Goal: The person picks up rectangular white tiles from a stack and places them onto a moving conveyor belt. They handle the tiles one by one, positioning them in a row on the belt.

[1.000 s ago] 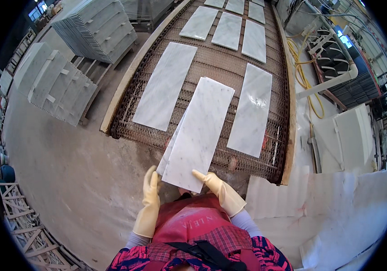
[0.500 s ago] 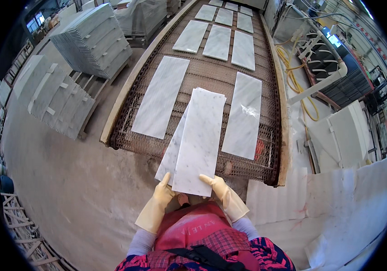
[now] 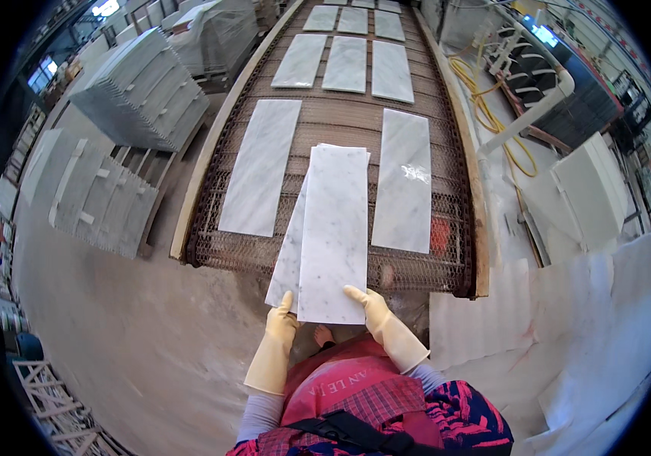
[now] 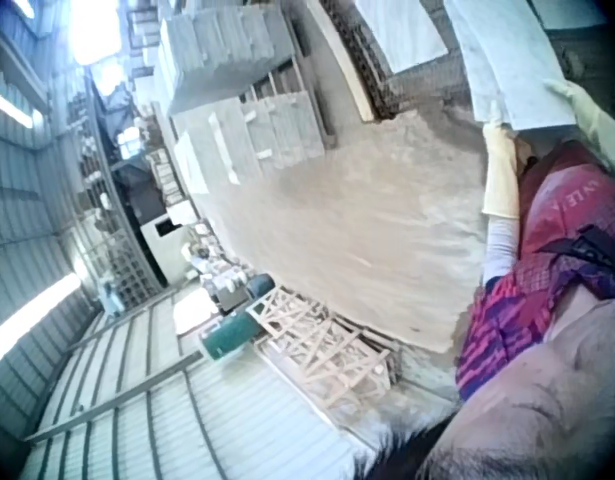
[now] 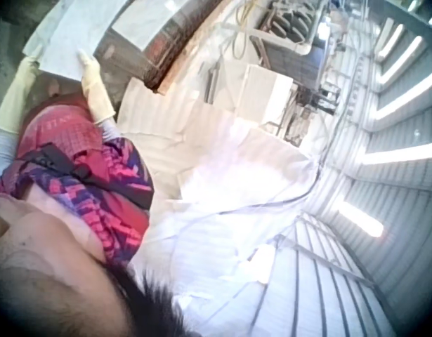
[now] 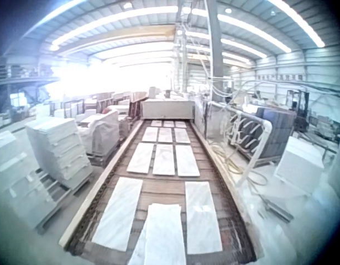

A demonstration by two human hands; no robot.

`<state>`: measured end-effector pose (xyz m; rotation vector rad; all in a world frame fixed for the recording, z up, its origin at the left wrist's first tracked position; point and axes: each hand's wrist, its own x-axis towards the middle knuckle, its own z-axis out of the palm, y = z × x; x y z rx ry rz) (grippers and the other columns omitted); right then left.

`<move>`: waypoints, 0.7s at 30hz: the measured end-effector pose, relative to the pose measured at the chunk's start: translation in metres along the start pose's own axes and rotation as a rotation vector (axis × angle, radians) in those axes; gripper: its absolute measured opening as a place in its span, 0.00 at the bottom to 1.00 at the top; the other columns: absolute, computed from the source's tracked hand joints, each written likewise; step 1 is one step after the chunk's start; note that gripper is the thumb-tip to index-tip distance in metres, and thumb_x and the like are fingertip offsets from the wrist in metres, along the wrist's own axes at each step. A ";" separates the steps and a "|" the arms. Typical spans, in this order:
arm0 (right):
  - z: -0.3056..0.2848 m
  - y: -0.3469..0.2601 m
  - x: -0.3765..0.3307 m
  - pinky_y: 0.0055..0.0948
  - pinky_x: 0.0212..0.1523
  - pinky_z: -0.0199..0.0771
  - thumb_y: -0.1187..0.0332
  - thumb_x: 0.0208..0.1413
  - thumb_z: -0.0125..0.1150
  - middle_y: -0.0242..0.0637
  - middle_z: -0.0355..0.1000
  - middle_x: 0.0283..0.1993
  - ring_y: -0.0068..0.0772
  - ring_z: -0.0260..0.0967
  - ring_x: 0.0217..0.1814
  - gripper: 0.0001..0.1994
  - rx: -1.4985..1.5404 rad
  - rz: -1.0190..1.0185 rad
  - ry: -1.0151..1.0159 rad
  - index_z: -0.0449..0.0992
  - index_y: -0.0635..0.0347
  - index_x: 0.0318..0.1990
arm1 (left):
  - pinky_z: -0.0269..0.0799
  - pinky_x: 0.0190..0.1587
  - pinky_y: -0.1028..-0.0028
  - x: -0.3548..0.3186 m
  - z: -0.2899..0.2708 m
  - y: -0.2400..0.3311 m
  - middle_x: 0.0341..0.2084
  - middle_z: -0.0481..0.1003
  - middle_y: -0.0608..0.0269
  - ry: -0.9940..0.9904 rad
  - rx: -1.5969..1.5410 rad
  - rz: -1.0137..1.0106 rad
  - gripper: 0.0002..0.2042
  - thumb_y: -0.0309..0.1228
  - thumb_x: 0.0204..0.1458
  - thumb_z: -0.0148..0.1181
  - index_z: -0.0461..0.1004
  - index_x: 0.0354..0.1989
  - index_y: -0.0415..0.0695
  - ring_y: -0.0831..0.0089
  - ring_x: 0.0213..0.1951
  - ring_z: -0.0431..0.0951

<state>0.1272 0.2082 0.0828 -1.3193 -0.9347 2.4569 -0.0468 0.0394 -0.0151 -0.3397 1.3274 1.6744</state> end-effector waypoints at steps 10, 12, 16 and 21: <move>-0.026 -0.065 -0.029 0.40 0.60 0.77 0.64 0.62 0.66 0.47 0.78 0.58 0.42 0.78 0.57 0.26 0.032 -0.064 -0.208 0.72 0.70 0.63 | 0.83 0.49 0.51 -0.011 0.011 0.011 0.50 0.79 0.48 -0.227 0.019 -0.015 0.27 0.46 0.65 0.59 0.68 0.63 0.37 0.54 0.46 0.82; -0.011 -0.081 -0.046 0.41 0.60 0.77 0.67 0.62 0.66 0.47 0.78 0.57 0.43 0.78 0.57 0.25 0.084 -0.094 -0.254 0.71 0.70 0.64 | 0.83 0.49 0.48 -0.006 0.002 0.015 0.50 0.79 0.44 -0.267 0.088 -0.082 0.29 0.49 0.66 0.57 0.67 0.63 0.35 0.48 0.50 0.83; -0.004 -0.109 -0.086 0.39 0.58 0.78 0.69 0.60 0.66 0.48 0.78 0.57 0.42 0.79 0.55 0.26 0.087 -0.104 -0.258 0.71 0.70 0.64 | 0.79 0.52 0.44 -0.007 -0.009 0.013 0.50 0.77 0.33 -0.314 0.213 -0.257 0.35 0.55 0.67 0.51 0.67 0.61 0.27 0.40 0.49 0.81; -0.021 -0.101 -0.138 0.36 0.53 0.80 0.70 0.59 0.67 0.48 0.79 0.53 0.39 0.80 0.50 0.25 0.082 -0.205 -0.123 0.73 0.72 0.62 | 0.83 0.47 0.46 -0.001 0.000 -0.009 0.47 0.76 0.29 -0.240 0.049 -0.149 0.33 0.53 0.67 0.53 0.65 0.60 0.29 0.37 0.44 0.82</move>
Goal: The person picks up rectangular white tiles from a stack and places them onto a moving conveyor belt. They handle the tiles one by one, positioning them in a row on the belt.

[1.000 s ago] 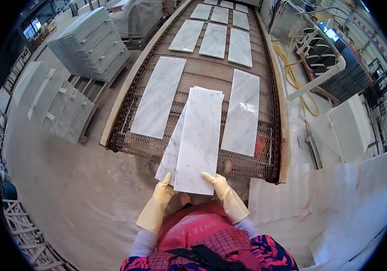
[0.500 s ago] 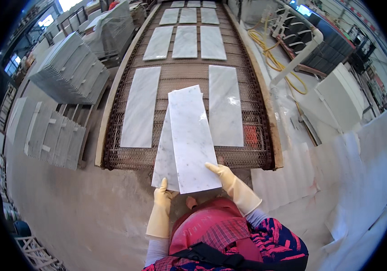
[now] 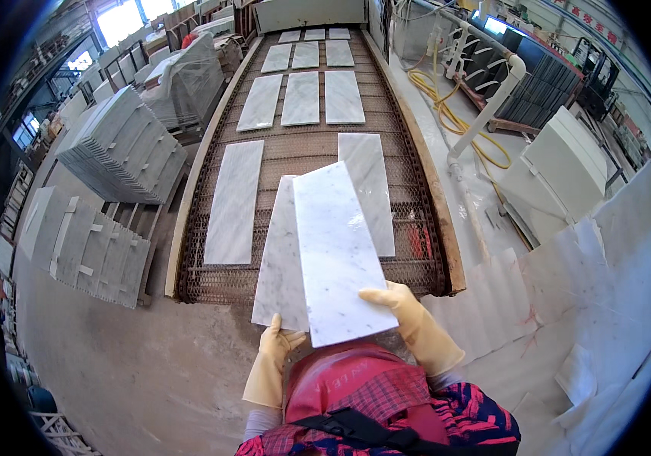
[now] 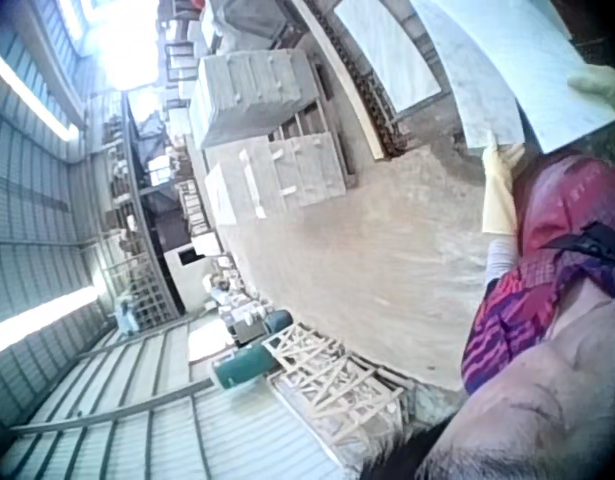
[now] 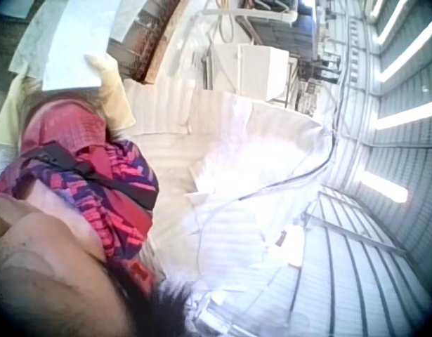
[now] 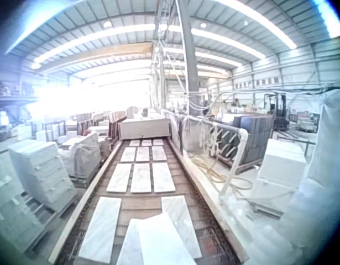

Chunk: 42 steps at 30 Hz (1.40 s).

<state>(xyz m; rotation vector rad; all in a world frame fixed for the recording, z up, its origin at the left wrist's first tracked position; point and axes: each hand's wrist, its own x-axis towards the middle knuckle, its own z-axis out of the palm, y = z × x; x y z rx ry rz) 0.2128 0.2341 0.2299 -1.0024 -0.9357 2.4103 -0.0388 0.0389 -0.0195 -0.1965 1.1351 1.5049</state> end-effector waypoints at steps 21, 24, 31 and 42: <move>-0.069 0.012 -0.121 0.37 0.50 0.81 0.73 0.59 0.66 0.51 0.79 0.51 0.41 0.81 0.49 0.23 -0.056 -0.306 0.318 0.72 0.78 0.59 | 0.70 0.61 0.33 0.140 0.147 0.086 0.66 0.57 0.24 -0.061 -0.304 -0.006 0.36 0.49 0.70 0.46 0.49 0.66 0.23 0.24 0.64 0.64; -0.066 0.011 -0.129 0.38 0.50 0.81 0.73 0.59 0.66 0.51 0.79 0.51 0.42 0.81 0.49 0.22 -0.008 -0.280 0.325 0.72 0.78 0.59 | 0.70 0.63 0.34 0.134 0.153 0.088 0.66 0.55 0.24 -0.064 -0.323 -0.056 0.33 0.45 0.72 0.44 0.48 0.67 0.24 0.25 0.64 0.64; -0.073 0.010 -0.126 0.36 0.50 0.81 0.73 0.59 0.66 0.52 0.79 0.51 0.41 0.81 0.48 0.22 0.031 -0.216 0.307 0.73 0.77 0.58 | 0.68 0.64 0.34 0.146 0.133 0.098 0.70 0.50 0.24 -0.116 -0.456 -0.149 0.31 0.38 0.71 0.42 0.42 0.70 0.24 0.26 0.67 0.61; -0.083 0.010 -0.105 0.33 0.51 0.80 0.72 0.59 0.67 0.48 0.80 0.50 0.36 0.80 0.48 0.21 -0.004 -0.099 0.232 0.74 0.76 0.57 | 0.63 0.71 0.44 0.095 0.130 0.045 0.73 0.51 0.35 -0.267 -0.348 0.153 0.35 0.44 0.70 0.47 0.42 0.76 0.37 0.36 0.71 0.58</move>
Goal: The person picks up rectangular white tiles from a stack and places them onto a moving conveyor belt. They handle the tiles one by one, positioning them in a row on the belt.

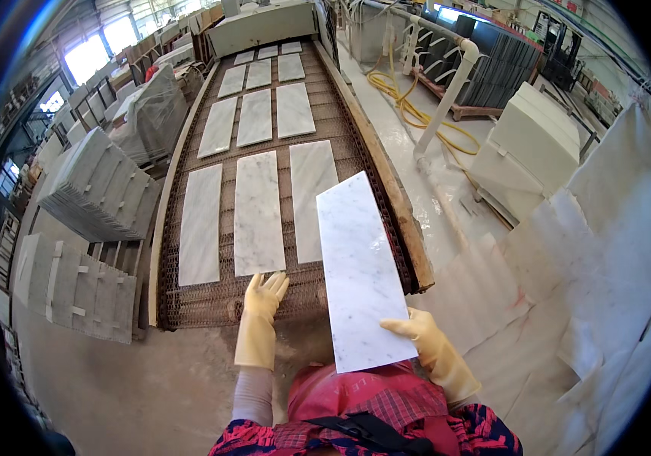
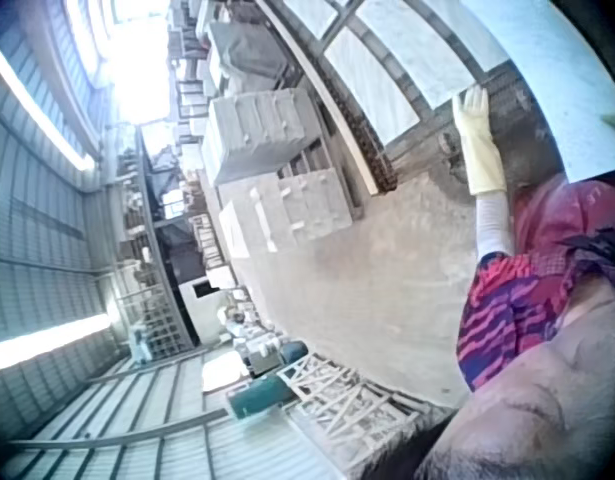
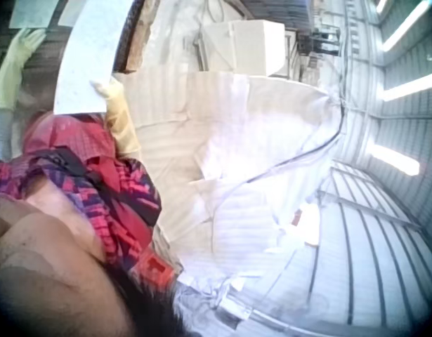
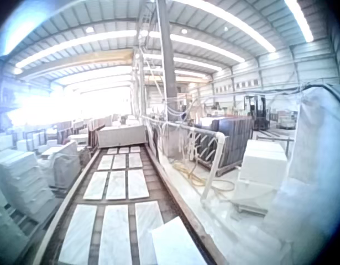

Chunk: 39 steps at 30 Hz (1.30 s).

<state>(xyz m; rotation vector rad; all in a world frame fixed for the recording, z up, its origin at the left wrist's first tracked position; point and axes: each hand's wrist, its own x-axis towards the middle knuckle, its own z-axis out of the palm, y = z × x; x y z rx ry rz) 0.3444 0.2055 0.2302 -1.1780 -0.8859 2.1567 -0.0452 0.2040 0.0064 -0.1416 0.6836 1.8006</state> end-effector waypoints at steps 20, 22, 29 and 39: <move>0.000 0.047 0.026 0.31 0.50 0.79 0.69 0.59 0.70 0.42 0.80 0.51 0.32 0.79 0.48 0.21 -0.172 0.270 -0.319 0.77 0.71 0.57 | 0.63 0.70 0.61 -0.315 0.085 -0.109 0.64 0.70 0.52 -0.196 0.714 -0.132 0.26 0.37 0.70 0.49 0.58 0.72 0.37 0.62 0.67 0.68; 0.002 0.059 0.012 0.31 0.49 0.79 0.69 0.58 0.71 0.41 0.80 0.50 0.31 0.79 0.48 0.21 -0.172 0.288 -0.329 0.77 0.71 0.57 | 0.66 0.68 0.62 -0.323 0.054 -0.120 0.63 0.71 0.52 -0.129 0.488 -0.226 0.25 0.36 0.69 0.51 0.59 0.70 0.36 0.62 0.65 0.71; 0.005 0.114 -0.058 0.32 0.51 0.79 0.67 0.59 0.70 0.43 0.80 0.51 0.33 0.80 0.48 0.21 -0.097 0.257 -0.282 0.77 0.70 0.56 | 0.72 0.62 0.65 -0.379 0.014 -0.109 0.58 0.74 0.52 -0.075 0.339 -0.234 0.23 0.33 0.67 0.56 0.65 0.66 0.34 0.64 0.58 0.77; 0.024 0.167 -0.173 0.42 0.61 0.76 0.66 0.61 0.64 0.52 0.74 0.61 0.45 0.76 0.59 0.28 0.171 0.189 -0.257 0.67 0.71 0.66 | 0.74 0.60 0.62 -0.452 -0.010 -0.097 0.57 0.76 0.47 -0.168 0.330 -0.340 0.23 0.31 0.64 0.59 0.67 0.65 0.33 0.60 0.56 0.79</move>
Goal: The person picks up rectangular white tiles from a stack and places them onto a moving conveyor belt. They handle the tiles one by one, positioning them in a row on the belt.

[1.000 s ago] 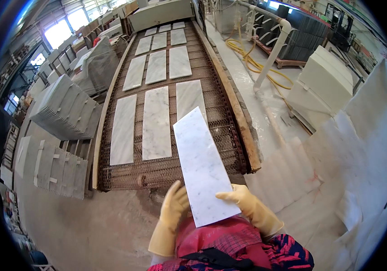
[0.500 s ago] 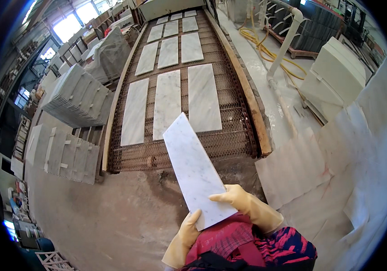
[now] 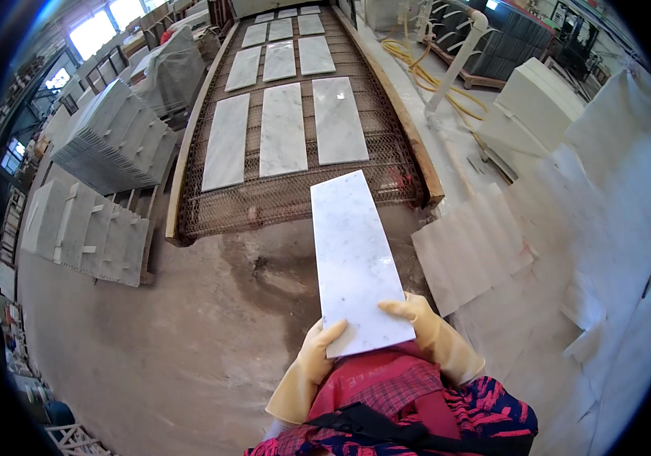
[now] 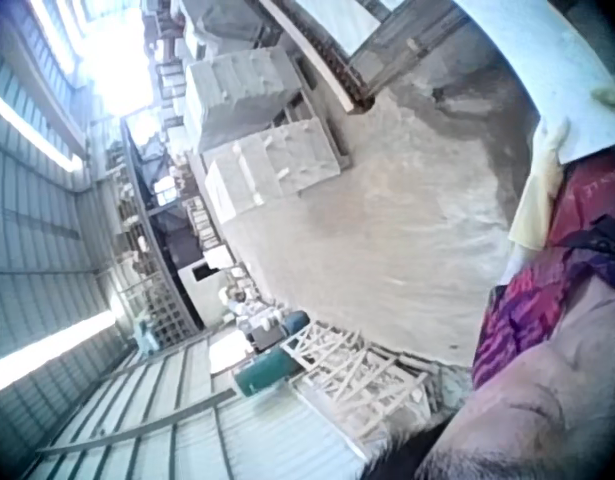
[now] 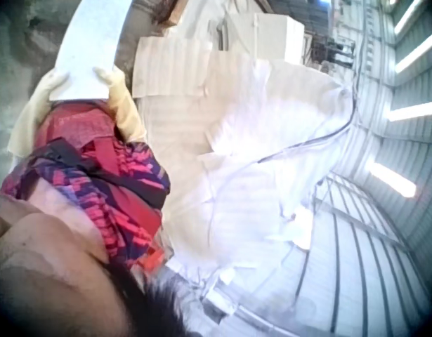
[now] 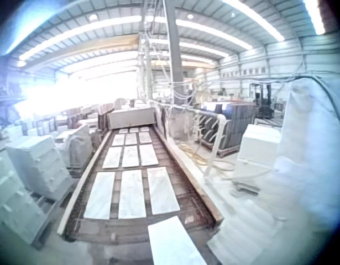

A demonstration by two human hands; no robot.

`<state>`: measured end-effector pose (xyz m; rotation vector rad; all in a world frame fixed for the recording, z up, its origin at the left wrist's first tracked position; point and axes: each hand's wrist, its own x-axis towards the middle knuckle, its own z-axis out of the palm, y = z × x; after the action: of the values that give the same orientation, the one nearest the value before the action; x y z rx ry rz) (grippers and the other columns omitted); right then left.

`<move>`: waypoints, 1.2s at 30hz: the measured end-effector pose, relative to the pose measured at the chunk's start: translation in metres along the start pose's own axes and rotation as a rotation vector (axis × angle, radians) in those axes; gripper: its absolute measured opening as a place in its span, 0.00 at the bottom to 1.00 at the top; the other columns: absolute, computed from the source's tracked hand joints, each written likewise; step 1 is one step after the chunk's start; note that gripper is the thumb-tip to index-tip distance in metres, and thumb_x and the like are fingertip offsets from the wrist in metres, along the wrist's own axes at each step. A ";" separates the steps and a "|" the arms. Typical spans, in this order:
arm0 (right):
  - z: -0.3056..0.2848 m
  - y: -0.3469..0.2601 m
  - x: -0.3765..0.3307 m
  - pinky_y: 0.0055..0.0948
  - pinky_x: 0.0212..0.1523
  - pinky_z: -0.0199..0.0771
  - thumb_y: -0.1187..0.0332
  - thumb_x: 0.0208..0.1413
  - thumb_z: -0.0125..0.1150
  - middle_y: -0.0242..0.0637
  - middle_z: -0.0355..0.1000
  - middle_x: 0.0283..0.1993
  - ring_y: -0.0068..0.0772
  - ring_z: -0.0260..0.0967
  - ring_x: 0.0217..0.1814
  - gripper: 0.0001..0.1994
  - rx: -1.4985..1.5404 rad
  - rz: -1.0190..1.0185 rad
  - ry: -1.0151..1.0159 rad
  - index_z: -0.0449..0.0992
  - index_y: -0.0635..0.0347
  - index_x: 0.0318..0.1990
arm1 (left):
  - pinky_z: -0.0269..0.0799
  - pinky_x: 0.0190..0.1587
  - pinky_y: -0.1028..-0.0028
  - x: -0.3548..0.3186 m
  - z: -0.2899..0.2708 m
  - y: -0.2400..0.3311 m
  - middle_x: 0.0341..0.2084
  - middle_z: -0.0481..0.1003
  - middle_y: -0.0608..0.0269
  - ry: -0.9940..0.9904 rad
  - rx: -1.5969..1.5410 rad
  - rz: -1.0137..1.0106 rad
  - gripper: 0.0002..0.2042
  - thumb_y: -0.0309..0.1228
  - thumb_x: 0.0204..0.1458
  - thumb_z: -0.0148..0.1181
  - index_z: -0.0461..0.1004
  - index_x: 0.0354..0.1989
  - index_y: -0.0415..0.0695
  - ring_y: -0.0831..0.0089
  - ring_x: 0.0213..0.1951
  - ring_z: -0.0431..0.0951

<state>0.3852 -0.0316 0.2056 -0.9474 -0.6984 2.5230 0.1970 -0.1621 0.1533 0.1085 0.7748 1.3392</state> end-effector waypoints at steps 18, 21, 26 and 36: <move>-0.112 0.051 0.021 0.47 0.69 0.71 0.64 0.66 0.61 0.48 0.70 0.67 0.46 0.71 0.67 0.28 0.235 0.087 -0.114 0.65 0.63 0.70 | 0.77 0.59 0.60 0.048 -0.011 -0.061 0.56 0.77 0.48 0.048 -0.017 -0.084 0.21 0.29 0.64 0.59 0.69 0.64 0.35 0.58 0.54 0.80; -0.144 0.066 0.037 0.47 0.68 0.72 0.64 0.66 0.61 0.48 0.72 0.66 0.45 0.72 0.66 0.27 0.197 0.059 -0.107 0.67 0.63 0.69 | 0.75 0.60 0.59 0.057 -0.021 -0.079 0.57 0.77 0.49 0.081 -0.009 -0.068 0.22 0.30 0.64 0.60 0.68 0.64 0.35 0.57 0.55 0.80; -0.163 0.073 0.040 0.46 0.66 0.73 0.63 0.65 0.62 0.48 0.74 0.64 0.44 0.74 0.63 0.25 0.147 0.094 -0.040 0.69 0.64 0.67 | 0.73 0.62 0.58 0.070 -0.043 -0.101 0.58 0.76 0.49 0.137 0.040 -0.087 0.23 0.31 0.64 0.60 0.68 0.65 0.36 0.57 0.58 0.78; -0.159 0.074 0.019 0.43 0.64 0.74 0.63 0.64 0.63 0.46 0.76 0.62 0.42 0.75 0.61 0.25 0.148 0.106 0.006 0.71 0.63 0.65 | 0.74 0.62 0.53 0.059 -0.029 -0.111 0.59 0.75 0.48 0.171 0.001 -0.130 0.24 0.31 0.64 0.60 0.66 0.67 0.39 0.53 0.58 0.77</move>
<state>0.4693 -0.0317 0.0507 -0.9624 -0.4637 2.6205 0.2740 -0.1489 0.0508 -0.0555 0.9113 1.2350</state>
